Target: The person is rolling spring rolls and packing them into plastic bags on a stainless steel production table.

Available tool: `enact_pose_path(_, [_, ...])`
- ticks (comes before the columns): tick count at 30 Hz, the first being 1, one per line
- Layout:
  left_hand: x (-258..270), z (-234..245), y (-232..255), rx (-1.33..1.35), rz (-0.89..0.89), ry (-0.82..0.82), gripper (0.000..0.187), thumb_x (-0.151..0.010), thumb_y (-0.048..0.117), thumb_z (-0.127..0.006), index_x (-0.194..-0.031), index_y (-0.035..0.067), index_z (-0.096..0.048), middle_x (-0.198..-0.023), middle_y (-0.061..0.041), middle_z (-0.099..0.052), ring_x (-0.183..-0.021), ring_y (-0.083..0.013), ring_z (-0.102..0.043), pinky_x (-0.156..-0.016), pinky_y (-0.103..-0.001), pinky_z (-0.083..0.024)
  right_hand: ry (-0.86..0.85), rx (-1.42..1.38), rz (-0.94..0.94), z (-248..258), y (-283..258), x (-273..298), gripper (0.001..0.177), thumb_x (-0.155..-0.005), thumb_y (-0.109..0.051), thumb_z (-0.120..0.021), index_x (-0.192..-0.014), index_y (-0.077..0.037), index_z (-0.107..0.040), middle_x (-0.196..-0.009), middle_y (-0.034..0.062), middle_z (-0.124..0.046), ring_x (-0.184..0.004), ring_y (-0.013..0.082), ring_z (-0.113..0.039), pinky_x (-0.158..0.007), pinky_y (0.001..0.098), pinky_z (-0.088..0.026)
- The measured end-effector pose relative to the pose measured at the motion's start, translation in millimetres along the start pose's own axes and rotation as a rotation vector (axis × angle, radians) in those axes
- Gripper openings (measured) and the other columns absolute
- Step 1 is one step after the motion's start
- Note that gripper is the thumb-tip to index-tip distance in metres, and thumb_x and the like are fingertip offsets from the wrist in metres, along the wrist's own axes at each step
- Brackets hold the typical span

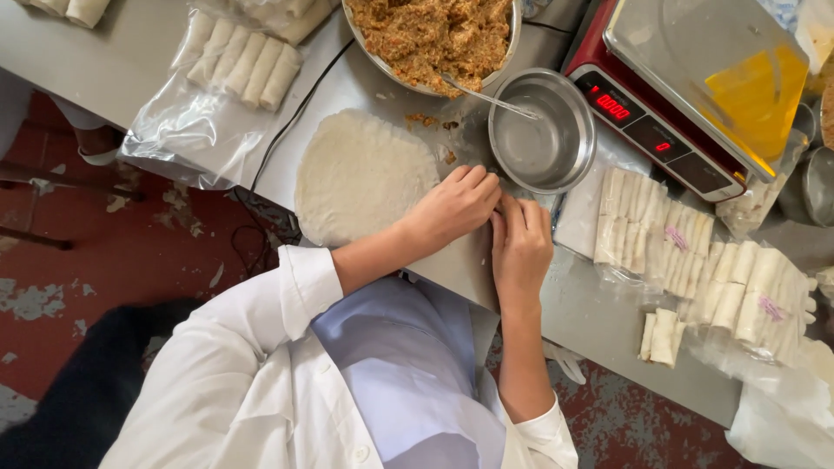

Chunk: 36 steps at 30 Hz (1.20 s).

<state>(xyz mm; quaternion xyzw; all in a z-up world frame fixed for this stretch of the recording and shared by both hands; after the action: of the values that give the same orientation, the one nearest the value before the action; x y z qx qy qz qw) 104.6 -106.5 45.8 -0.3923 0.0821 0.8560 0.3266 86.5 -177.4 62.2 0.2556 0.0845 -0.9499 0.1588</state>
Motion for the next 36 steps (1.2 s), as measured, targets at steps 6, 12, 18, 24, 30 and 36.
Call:
enact_pose_path(6, [8.1, 3.9, 6.5, 0.047, 0.024, -0.054, 0.006, -0.083, 0.005, -0.065, -0.081, 0.009, -0.063, -0.077, -0.005, -0.05, -0.077, -0.0226, -0.054, -0.079, -0.034, -0.047, -0.108, -0.174, -0.041, 1.7, 3.4, 5.3, 0.02, -0.1, -0.009, -0.069, -0.119, -0.009, -0.065, -0.096, -0.0017, -0.052, -0.098, 0.0229, -0.061, -0.077, 0.0352, -0.06])
enact_pose_path(12, [20.8, 17.6, -5.2, 0.283, 0.04, -0.238, 0.021, -0.08, 0.002, -0.079, -0.097, 0.007, -0.067, -0.088, -0.005, -0.06, -0.09, -0.0216, -0.059, -0.076, -0.03, -0.047, -0.272, -0.418, -0.088, 15.2, 3.3, 6.2, 0.014, -0.102, -0.009, -0.063, -0.116, -0.006, -0.064, -0.099, 0.0038, -0.056, -0.1, 0.0283, -0.062, -0.084, 0.0406, -0.057])
enact_pose_path(18, [21.6, 10.3, -5.7, 0.273, 0.026, -0.234, 0.031, -0.081, 0.002, -0.079, -0.103, 0.007, -0.057, -0.088, -0.006, -0.06, -0.095, -0.0229, -0.059, -0.08, -0.03, -0.047, -0.156, -0.341, -0.05, 10.5, 8.7, 16.8, 0.027, -0.098, -0.019, -0.072, -0.123, -0.01, -0.066, -0.099, -0.0008, -0.059, -0.1, 0.0212, -0.062, -0.087, 0.0368, -0.055])
enact_pose_path(24, [27.9, -10.6, -5.2, 0.287, 0.049, -0.258, 0.025, -0.081, 0.005, -0.079, -0.095, 0.009, -0.059, -0.084, -0.005, -0.061, -0.091, -0.0228, -0.059, -0.074, -0.029, -0.046, -0.119, -0.247, -0.011, 8.5, 10.0, 14.9, 0.012, -0.101, -0.016, -0.067, -0.112, -0.012, -0.069, -0.094, -0.0031, -0.058, -0.092, 0.02, -0.061, -0.084, 0.0363, -0.052])
enact_pose_path(30, [8.4, 8.2, -10.4, 0.203, 0.061, -0.174, 0.019, -0.082, 0.002, -0.078, -0.089, 0.009, -0.061, -0.088, -0.005, -0.052, -0.09, -0.0221, -0.051, -0.07, -0.031, -0.041, -0.031, -0.191, -0.058, 15.7, 8.1, -0.1, 0.008, -0.101, -0.016, -0.069, -0.103, -0.01, -0.074, -0.098, 0.0005, -0.056, -0.094, 0.0232, -0.06, -0.084, 0.0384, -0.053])
enact_pose_path(36, [15.8, 35.4, -2.9, 0.178, -0.011, -0.097, 0.024, -0.086, 0.021, -0.079, -0.103, 0.007, -0.068, -0.092, -0.006, -0.058, -0.097, -0.0217, -0.059, -0.088, -0.031, -0.047, 0.056, -0.112, 0.069, 11.7, 1.5, 13.4, 0.018, -0.1, -0.02, -0.07, -0.117, -0.017, -0.076, -0.096, -0.0031, -0.066, -0.093, 0.0187, -0.062, -0.081, 0.0338, -0.052])
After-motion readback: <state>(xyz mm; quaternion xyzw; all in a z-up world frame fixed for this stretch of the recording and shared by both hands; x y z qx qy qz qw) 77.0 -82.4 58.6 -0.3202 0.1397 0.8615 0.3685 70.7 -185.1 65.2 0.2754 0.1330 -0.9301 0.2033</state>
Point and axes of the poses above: each hand's wrist, its own x-axis away from the middle knuckle, its own z-axis out of the back of the hand, y = z × x, the point moved 10 cm from there along -x, towards the middle knuckle
